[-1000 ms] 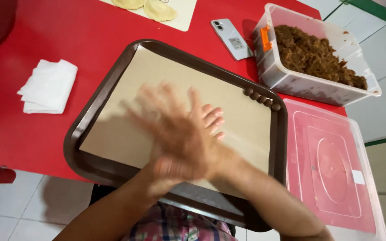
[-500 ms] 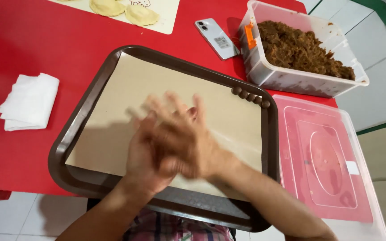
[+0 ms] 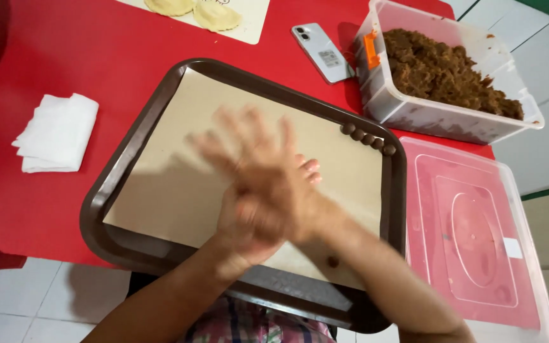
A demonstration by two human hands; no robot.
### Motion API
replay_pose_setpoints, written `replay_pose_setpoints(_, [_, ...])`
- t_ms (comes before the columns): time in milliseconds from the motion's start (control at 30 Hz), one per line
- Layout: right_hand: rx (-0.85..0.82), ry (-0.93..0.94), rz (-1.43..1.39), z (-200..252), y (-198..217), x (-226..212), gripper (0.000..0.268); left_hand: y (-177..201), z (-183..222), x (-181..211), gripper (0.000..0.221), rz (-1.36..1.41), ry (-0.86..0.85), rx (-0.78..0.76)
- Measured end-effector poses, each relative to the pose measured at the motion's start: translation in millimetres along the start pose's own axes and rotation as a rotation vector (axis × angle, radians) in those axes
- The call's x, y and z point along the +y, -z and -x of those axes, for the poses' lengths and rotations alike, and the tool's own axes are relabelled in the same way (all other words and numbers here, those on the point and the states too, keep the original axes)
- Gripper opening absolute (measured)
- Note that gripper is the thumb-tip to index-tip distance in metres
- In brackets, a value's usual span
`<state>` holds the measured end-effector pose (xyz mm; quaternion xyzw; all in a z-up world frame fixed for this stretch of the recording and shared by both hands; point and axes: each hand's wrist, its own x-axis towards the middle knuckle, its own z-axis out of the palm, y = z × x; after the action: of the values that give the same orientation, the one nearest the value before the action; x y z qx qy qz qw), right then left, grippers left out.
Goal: Rolling small portions of filling into balls and arranging them on a tray
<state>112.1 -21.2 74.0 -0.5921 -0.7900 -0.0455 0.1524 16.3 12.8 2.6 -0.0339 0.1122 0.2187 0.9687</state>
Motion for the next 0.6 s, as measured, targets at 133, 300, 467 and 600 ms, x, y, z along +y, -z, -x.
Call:
replay_pose_setpoints(133, [0.075, 0.228, -0.037, 12.2, 4.6, -16.6, 0.081, 3.3, 16.8, 13.0, 0.04, -0.207, -0.25, -0.415])
replay_pose_setpoints(300, [0.042, -0.02, -0.23, 4.5, -13.7, 24.4, 0.079, -22.1, 0.8, -18.4, 0.046, -0.054, -0.129, -0.39])
replay_pose_setpoints(467, [0.04, 0.007, -0.156, 1.4, -8.6, 22.6, 0.078, -55.4, -40.7, -82.9, 0.089, 0.577, -1.458, -0.898])
replay_pose_setpoints(600, [0.027, 0.015, -0.122, 8.5, -5.7, 12.0, 0.078, 0.2, 6.7, 5.5, 0.035, -0.131, -0.174, -0.112])
